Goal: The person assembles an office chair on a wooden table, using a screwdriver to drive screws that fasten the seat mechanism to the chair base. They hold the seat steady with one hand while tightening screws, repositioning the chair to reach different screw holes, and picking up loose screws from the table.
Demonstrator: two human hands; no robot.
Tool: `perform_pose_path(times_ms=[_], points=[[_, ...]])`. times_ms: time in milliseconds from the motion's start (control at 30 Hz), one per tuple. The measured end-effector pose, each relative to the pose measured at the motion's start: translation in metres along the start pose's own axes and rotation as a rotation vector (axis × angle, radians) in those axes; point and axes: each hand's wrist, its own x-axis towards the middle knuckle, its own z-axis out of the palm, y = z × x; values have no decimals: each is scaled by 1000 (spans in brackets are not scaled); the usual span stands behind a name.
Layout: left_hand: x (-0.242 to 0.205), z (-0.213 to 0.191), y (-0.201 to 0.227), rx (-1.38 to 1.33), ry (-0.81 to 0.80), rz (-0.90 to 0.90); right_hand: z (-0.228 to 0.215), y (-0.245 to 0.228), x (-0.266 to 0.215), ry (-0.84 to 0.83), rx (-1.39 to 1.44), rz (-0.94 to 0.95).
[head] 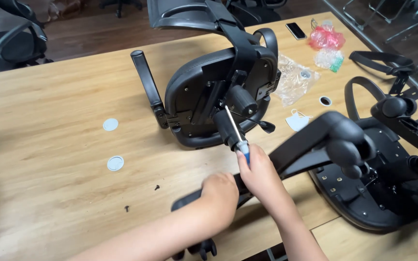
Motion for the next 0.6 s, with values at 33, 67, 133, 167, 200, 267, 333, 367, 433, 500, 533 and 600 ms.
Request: perform_pose_path(times_ms=[33, 67, 133, 167, 200, 267, 333, 367, 433, 500, 533, 600], points=[[-5, -1, -7, -6, -4, 10, 1, -2, -1, -3, -6, 10], [-9, -2, -13, -185, -12, 55, 3, -4, -3, -17, -25, 62], [-21, -13, -31, -372, -31, 109, 8, -4, -4, -37, -47, 128], [-27, -25, -43, -511, -68, 150, 10, -4, -2, -54, -88, 164], [-33, -38, -55, -650, -105, 190, 13, -3, 0, -72, -128, 200], [-36, -39, -67, -683, -137, 225, 18, -4, 7, -49, -136, 188], [-36, -40, -78, -714, -174, 259, 21, -9, 15, -28, -142, 180], [-36, -40, -82, -714, -146, 275, 23, -14, 19, -41, -156, 196], [-24, -40, -99, -717, -122, 298, 28, -21, 31, -55, -174, 220], [-4, -40, -121, -836, 308, 204, 33, -23, 42, 4, -151, 166], [13, -47, -143, -837, 303, 212, 33, -26, 47, 6, -154, 174], [50, -61, -185, -441, 1040, 73, 32, -31, 58, -54, -94, 282]])
